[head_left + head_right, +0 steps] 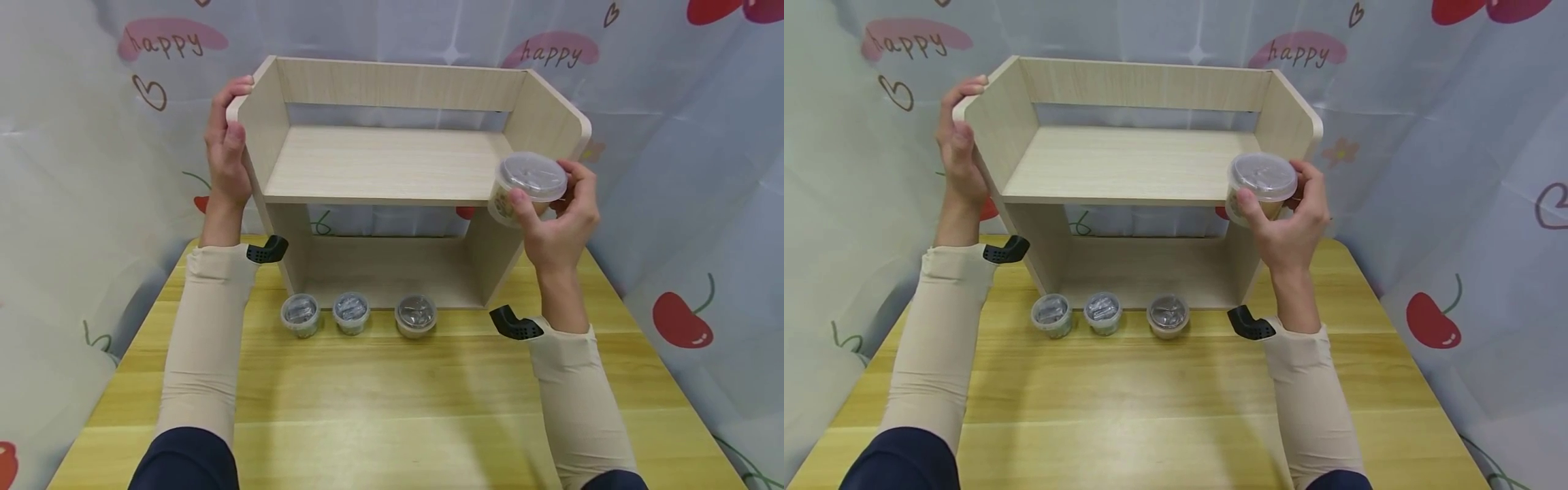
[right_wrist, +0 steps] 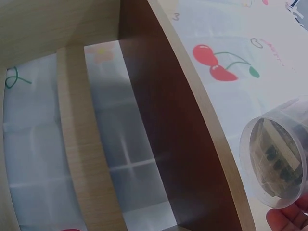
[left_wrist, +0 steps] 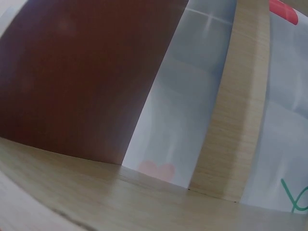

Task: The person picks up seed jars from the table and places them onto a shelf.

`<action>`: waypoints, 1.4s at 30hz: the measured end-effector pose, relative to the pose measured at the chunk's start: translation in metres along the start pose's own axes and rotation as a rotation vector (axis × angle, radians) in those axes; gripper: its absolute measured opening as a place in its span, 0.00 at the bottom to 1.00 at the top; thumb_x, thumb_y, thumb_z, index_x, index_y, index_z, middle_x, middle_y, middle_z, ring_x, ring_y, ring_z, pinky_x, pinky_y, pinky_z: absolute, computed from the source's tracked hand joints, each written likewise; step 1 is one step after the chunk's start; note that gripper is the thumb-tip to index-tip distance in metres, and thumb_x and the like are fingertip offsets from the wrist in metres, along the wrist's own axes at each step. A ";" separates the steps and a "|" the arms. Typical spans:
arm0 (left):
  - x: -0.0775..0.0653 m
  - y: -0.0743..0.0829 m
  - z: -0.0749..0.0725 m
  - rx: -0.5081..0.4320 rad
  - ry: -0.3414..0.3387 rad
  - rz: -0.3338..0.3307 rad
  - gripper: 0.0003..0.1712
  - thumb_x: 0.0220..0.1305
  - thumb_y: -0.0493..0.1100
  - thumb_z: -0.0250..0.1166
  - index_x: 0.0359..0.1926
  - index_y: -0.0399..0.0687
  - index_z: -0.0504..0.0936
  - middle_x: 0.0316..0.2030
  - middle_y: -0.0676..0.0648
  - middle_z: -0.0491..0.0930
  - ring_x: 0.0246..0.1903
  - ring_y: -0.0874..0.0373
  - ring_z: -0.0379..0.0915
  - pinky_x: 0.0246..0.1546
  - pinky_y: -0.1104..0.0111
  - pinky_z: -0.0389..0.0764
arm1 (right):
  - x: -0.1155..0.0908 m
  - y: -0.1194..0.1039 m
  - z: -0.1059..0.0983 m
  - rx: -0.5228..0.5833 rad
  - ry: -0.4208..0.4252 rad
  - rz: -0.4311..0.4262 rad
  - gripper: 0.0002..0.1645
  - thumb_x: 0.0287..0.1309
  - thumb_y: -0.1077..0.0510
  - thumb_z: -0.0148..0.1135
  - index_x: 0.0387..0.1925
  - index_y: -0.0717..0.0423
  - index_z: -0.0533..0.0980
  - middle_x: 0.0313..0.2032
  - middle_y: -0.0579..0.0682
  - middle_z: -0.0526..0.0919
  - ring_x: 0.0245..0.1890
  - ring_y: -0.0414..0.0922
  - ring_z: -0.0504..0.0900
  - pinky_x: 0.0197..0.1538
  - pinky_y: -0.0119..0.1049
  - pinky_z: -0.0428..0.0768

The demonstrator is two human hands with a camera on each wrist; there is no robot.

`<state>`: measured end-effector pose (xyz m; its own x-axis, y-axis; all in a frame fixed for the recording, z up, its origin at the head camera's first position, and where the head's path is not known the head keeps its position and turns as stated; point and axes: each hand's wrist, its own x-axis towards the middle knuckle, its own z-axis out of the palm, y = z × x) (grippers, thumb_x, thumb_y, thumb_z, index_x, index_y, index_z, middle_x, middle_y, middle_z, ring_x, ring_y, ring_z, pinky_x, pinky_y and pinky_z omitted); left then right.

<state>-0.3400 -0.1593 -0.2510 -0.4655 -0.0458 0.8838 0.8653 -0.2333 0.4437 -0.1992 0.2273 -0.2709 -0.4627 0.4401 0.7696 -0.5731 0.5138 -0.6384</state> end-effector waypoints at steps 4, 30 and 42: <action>0.000 0.001 0.001 -0.005 -0.003 0.003 0.27 0.60 0.48 0.53 0.56 0.37 0.73 0.59 0.41 0.71 0.54 0.45 0.66 0.49 0.65 0.71 | 0.000 0.002 0.002 -0.018 -0.012 0.005 0.44 0.36 0.34 0.71 0.52 0.59 0.76 0.35 0.37 0.78 0.33 0.37 0.75 0.36 0.25 0.72; 0.000 -0.002 0.002 -0.011 0.007 0.010 0.28 0.59 0.51 0.55 0.55 0.37 0.73 0.58 0.43 0.71 0.55 0.45 0.65 0.52 0.64 0.69 | 0.005 0.005 0.019 -0.069 -0.105 0.054 0.42 0.40 0.35 0.71 0.55 0.54 0.76 0.42 0.53 0.82 0.35 0.41 0.75 0.38 0.25 0.72; 0.000 -0.002 0.002 -0.018 -0.001 0.018 0.28 0.60 0.51 0.55 0.55 0.37 0.73 0.58 0.42 0.71 0.54 0.45 0.65 0.51 0.64 0.69 | 0.007 0.001 0.019 -0.097 -0.159 0.041 0.42 0.44 0.34 0.68 0.56 0.56 0.75 0.40 0.53 0.81 0.31 0.41 0.74 0.36 0.25 0.71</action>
<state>-0.3412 -0.1571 -0.2517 -0.4501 -0.0491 0.8917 0.8698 -0.2503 0.4253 -0.2162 0.2166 -0.2664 -0.5900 0.3444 0.7303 -0.4868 0.5698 -0.6620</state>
